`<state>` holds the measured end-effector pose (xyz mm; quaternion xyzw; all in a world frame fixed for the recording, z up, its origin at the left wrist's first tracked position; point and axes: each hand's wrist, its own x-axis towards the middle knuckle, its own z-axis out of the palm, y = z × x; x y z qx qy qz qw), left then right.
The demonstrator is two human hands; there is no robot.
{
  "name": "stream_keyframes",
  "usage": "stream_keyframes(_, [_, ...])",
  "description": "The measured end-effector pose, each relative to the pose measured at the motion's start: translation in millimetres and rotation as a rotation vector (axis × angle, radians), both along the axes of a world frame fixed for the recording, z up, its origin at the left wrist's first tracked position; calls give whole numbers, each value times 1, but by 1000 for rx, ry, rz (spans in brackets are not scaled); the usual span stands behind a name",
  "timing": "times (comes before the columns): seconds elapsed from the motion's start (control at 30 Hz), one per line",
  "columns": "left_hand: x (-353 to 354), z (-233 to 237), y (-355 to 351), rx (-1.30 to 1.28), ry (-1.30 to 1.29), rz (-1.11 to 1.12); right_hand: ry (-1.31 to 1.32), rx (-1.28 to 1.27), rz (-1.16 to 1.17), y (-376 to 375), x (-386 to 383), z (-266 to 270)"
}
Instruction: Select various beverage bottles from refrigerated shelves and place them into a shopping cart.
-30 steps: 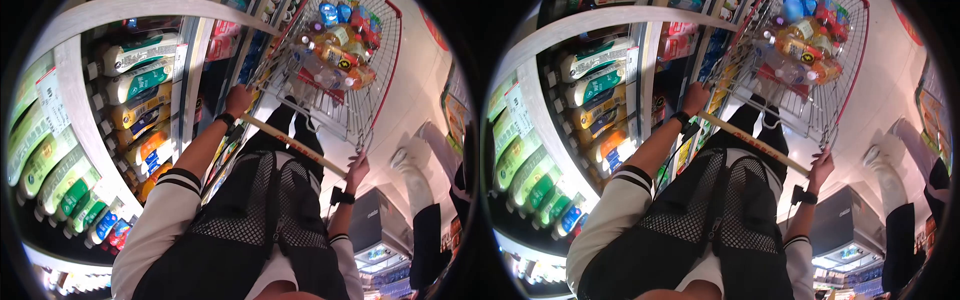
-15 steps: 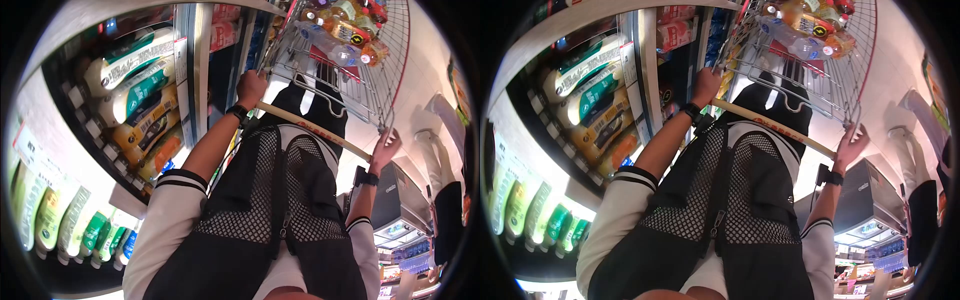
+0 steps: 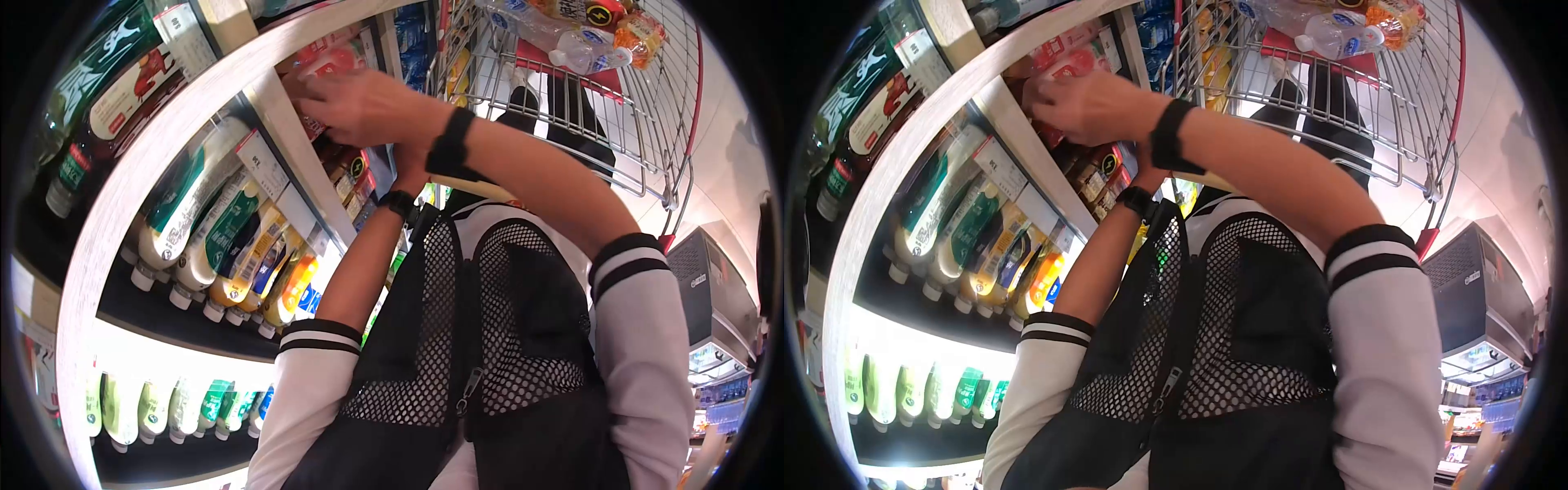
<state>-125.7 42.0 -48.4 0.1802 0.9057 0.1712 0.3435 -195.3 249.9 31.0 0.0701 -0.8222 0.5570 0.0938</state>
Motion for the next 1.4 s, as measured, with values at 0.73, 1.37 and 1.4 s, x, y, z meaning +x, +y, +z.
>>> stream_keyframes(0.73, [5, -12, -4, 147, 118, -174, 246, -44, -375, -31, 34, -2])
stream_keyframes(1.37, [-10, 42, 75, -289, 23, 224, 78, 124, -739, 197, 149, 48])
stream_keyframes(1.4, [-12, 41, 72, -276, 17, 222, 129, 219, -682, 211, 148, 40])
